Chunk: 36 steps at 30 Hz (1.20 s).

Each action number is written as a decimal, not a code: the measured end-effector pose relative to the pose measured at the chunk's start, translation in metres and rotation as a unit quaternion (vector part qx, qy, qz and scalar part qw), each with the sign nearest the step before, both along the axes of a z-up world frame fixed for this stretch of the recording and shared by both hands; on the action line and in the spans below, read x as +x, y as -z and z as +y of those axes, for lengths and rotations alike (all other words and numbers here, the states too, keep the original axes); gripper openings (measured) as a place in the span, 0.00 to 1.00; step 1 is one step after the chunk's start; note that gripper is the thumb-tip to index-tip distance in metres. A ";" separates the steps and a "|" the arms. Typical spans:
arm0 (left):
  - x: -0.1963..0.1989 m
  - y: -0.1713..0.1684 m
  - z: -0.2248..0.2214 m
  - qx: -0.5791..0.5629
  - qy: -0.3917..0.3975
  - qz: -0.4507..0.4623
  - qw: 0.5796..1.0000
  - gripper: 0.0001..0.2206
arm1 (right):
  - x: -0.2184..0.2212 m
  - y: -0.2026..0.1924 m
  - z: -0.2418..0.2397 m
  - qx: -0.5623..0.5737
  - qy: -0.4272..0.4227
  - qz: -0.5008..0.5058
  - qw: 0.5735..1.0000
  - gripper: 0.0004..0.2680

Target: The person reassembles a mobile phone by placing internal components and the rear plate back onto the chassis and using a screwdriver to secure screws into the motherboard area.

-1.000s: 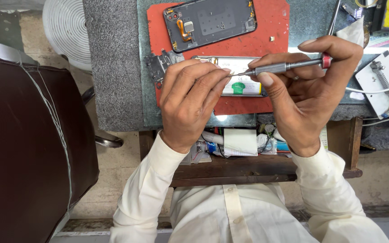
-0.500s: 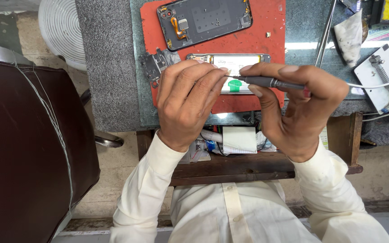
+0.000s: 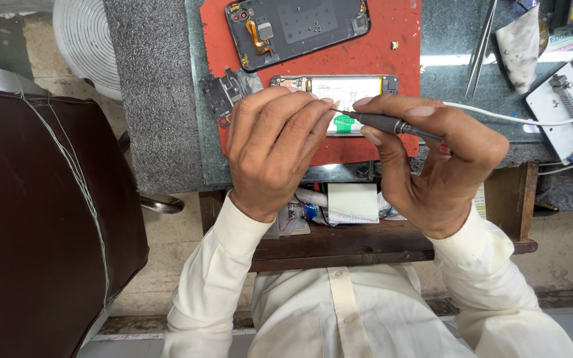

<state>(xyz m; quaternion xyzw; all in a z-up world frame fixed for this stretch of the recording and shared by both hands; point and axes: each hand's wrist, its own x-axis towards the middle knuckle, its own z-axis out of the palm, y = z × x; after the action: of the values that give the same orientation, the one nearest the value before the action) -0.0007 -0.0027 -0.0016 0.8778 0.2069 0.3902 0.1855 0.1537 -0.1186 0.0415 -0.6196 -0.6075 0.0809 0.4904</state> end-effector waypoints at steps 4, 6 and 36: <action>-0.001 0.000 0.000 0.003 0.008 0.006 1.000 0.10 | 0.001 0.000 0.001 -0.001 -0.002 0.002 1.000 0.16; -0.001 0.000 0.001 0.006 0.012 0.003 1.000 0.11 | 0.002 0.000 0.001 0.001 -0.007 0.007 1.000 0.16; 0.004 0.009 0.002 -0.013 0.050 0.042 0.998 0.09 | 0.018 0.002 -0.036 -0.071 0.017 -0.073 0.995 0.20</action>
<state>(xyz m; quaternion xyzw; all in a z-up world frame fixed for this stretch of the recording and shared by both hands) 0.0032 -0.0011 -0.0107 0.9002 0.1749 0.3408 0.2073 0.1718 -0.1541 0.0392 -0.6676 -0.6234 0.0699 0.4009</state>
